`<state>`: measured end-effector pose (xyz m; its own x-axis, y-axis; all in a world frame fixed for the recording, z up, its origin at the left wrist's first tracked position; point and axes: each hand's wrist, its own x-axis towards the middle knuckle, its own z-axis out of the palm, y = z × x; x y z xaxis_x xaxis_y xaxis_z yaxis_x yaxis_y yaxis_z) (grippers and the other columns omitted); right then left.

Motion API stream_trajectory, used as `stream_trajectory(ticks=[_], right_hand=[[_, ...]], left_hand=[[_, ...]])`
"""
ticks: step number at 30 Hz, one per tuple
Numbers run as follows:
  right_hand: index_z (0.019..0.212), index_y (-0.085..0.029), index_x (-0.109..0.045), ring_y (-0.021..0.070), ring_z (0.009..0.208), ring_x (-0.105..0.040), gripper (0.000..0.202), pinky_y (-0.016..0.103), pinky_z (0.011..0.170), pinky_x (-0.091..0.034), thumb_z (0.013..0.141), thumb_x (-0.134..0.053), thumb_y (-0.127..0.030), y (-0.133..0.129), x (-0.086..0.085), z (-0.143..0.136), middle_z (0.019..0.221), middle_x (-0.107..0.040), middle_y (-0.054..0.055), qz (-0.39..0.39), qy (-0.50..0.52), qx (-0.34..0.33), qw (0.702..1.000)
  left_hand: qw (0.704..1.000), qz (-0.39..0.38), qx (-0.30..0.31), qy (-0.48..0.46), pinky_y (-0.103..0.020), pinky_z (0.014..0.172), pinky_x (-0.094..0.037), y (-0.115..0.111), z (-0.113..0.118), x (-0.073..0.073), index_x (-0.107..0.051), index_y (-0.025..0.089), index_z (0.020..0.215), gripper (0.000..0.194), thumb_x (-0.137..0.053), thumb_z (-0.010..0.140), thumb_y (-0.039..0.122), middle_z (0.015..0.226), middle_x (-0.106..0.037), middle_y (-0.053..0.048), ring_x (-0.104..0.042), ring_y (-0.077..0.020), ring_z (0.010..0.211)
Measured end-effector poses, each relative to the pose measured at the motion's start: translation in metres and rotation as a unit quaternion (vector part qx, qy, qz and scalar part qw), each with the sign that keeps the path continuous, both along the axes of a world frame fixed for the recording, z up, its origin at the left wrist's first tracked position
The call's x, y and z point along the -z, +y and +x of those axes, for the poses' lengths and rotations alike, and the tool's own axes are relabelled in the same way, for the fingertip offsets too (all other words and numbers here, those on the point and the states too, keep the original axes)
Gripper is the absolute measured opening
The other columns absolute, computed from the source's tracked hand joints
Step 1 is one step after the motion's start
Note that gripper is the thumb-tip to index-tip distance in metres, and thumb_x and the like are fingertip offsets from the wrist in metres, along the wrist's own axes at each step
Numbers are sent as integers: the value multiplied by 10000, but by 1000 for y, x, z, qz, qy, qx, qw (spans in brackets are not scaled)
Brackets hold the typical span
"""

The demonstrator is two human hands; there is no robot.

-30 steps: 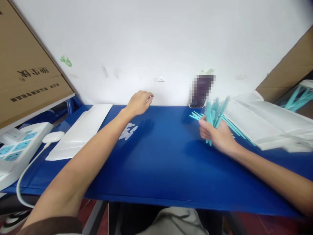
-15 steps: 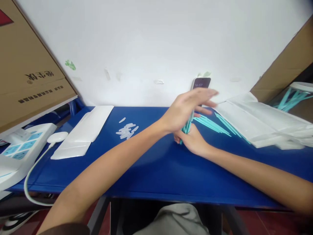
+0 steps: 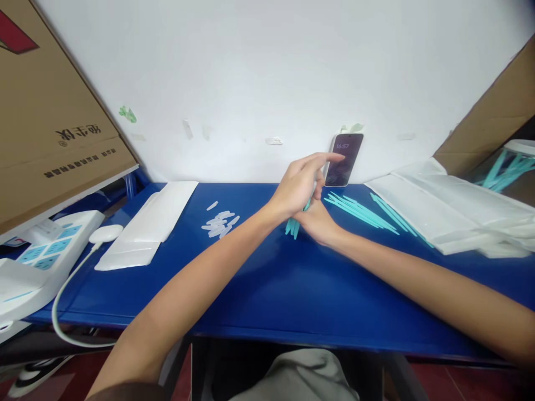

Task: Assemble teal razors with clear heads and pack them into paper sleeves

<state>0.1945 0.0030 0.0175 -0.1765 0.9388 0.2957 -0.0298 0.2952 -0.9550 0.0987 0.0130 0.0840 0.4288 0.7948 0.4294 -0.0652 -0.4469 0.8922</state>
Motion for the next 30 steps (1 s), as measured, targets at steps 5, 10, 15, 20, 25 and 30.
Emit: stream_trajectory(ticks=[5, 10, 15, 20, 25, 30], right_hand=[[748, -227, -559, 225, 618, -701, 325, 361, 638, -605, 683, -840, -375, 1, 3, 3, 580, -668, 6, -29, -47, -32, 998], [729, -209, -588, 218, 581, -692, 331, 361, 641, -601, 674, -858, -393, -2, 12, -1, 578, -679, 24, -46, -64, -47, 996], [808, -210, -626, 240, 711, -723, 346, 376, 722, -606, 655, -878, -390, 1, 12, 2, 683, -723, 28, -31, -60, -49, 996], [706, -223, -565, 197, 587, -650, 365, 355, 637, -574, 685, -874, -417, -2, 10, 0, 547, -610, -19, -10, -27, -74, 997], [759, -222, -567, 127, 423, -502, 375, 296, 470, -464, 829, -790, -516, -9, 7, -1, 484, -504, -75, 5, -27, -64, 998], [764, -194, -662, 187, 670, -705, 403, 334, 700, -558, 870, -750, -573, -5, 8, 10, 681, -728, 30, 71, -82, -4, 994]], left_hand=[[999, 11, 34, -37, -266, 556, -428, 1, -3, 14, -680, 172, 762, 636, -496, 980, 740, 647, -500, -9, -509, -121, 585], [998, 41, 35, -32, -275, 575, -440, 4, -10, 16, -624, 191, 668, 579, -594, 953, 694, 630, -545, -5, -534, -120, 571], [991, 133, -2, -15, -274, 669, -469, 2, -16, 22, -649, 195, 764, 365, -678, 966, 498, 674, -589, 5, -564, -122, 632], [995, 94, -9, -36, -270, 657, -489, 0, -14, 24, -655, 247, 1242, 291, -554, 1041, 432, 651, -582, 33, -592, -136, 604], [983, 175, -50, 18, -349, 909, -546, 22, -54, 7, -740, 211, 894, 356, -585, 999, 514, 944, -746, -74, -702, -221, 976], [849, 206, -409, 262, -538, 1205, -354, 54, -170, 9, -744, 207, 1020, 332, -711, 864, 498, 1359, -646, -151, -504, -404, 1380]])
